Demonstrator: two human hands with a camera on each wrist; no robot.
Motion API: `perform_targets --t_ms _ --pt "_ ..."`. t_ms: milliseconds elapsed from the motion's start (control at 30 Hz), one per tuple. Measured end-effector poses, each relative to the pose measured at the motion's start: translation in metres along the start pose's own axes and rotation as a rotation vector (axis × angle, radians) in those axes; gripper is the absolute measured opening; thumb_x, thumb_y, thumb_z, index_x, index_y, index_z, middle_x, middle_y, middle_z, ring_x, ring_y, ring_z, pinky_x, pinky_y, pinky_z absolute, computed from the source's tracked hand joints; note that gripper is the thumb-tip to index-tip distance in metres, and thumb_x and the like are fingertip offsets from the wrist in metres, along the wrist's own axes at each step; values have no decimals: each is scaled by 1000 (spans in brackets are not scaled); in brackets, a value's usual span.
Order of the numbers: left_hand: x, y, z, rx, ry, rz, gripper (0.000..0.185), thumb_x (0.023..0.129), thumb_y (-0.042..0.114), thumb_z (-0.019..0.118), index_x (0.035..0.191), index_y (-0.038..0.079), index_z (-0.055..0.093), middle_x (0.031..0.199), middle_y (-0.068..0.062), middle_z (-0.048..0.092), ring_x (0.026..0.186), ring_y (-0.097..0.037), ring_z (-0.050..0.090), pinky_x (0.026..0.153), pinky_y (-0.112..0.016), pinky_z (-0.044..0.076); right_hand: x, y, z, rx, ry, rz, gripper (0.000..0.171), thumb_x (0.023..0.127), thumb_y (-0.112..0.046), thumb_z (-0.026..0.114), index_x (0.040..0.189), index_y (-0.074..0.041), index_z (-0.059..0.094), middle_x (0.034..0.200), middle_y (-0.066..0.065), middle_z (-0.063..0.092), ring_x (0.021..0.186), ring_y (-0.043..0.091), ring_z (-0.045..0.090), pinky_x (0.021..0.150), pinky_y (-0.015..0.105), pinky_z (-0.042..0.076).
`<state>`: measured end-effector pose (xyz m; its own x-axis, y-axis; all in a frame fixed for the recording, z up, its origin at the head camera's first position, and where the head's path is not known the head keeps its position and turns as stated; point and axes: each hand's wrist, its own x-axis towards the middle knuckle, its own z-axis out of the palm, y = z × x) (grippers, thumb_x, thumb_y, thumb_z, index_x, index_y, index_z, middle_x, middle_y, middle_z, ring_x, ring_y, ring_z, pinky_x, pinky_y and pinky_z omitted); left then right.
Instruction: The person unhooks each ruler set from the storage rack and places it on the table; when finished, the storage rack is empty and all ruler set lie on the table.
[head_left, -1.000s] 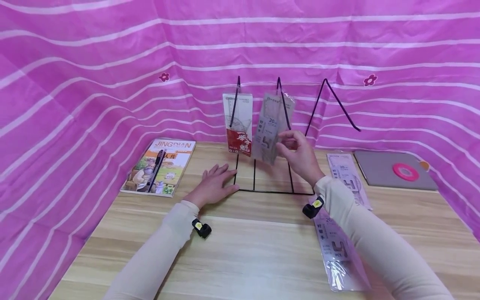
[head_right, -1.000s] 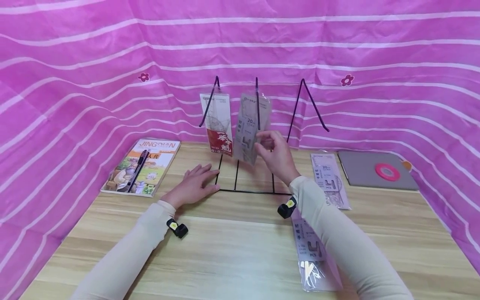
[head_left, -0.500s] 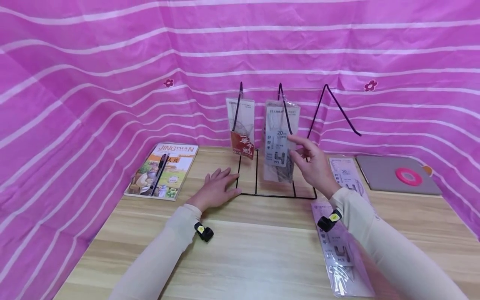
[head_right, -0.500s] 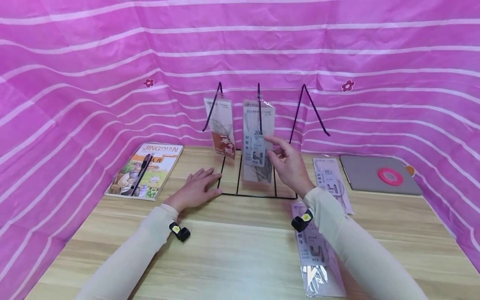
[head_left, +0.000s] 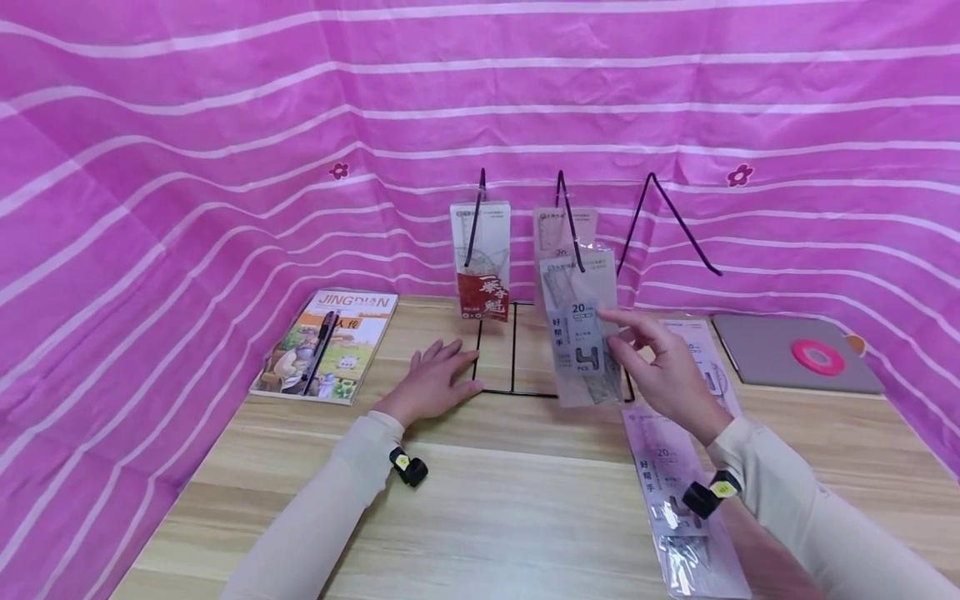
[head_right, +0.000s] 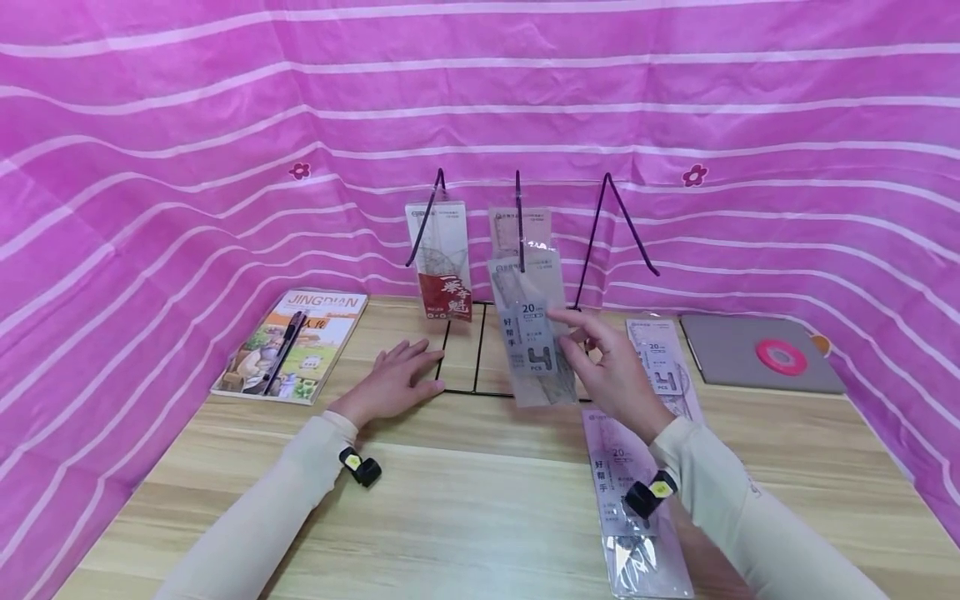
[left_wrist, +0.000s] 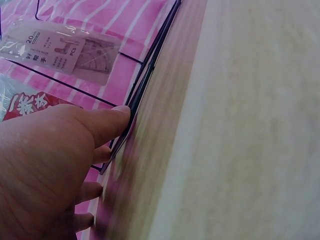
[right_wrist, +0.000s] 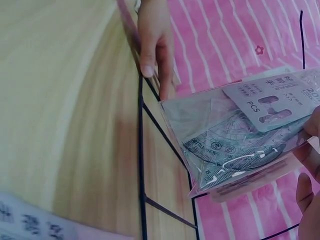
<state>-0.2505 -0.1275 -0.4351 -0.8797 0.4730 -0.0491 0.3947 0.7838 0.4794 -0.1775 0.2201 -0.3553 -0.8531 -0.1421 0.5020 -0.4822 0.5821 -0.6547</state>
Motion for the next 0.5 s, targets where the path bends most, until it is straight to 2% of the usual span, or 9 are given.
perform_targets --t_ms 133,267,367,500 --pt "-1 -2 1 0 3 -2 68 103 58 58 162 25 44 176 -12 23 163 -46 10 127 -74 1 -12 -4 -4 -16 -8 -17 43 102 2 64 141 -16 67 130 8 72 93 -3 63 68 17 51" --pt "-1 -3 3 -7 3 -5 69 103 58 58 162 25 44 176 -11 22 163 -45 9 128 -73 0 -21 -7 -7 -11 10 -81 45 98 8 66 138 -13 69 123 1 75 93 -2 62 73 14 50" --pt "0 -4 3 -10 -1 -8 69 103 59 58 162 26 43 176 -10 22 163 -44 9 128 -72 0 -26 -10 -9 1 24 -140 48 94 13 67 136 -10 70 123 -5 75 92 -1 62 81 12 48" --pt "2 -5 4 -6 0 -6 69 103 59 57 162 26 43 176 -10 22 163 -45 9 128 -73 1 -33 -15 -12 5 26 -189 51 91 17 68 135 -9 70 125 -6 74 92 -1 62 84 11 47"
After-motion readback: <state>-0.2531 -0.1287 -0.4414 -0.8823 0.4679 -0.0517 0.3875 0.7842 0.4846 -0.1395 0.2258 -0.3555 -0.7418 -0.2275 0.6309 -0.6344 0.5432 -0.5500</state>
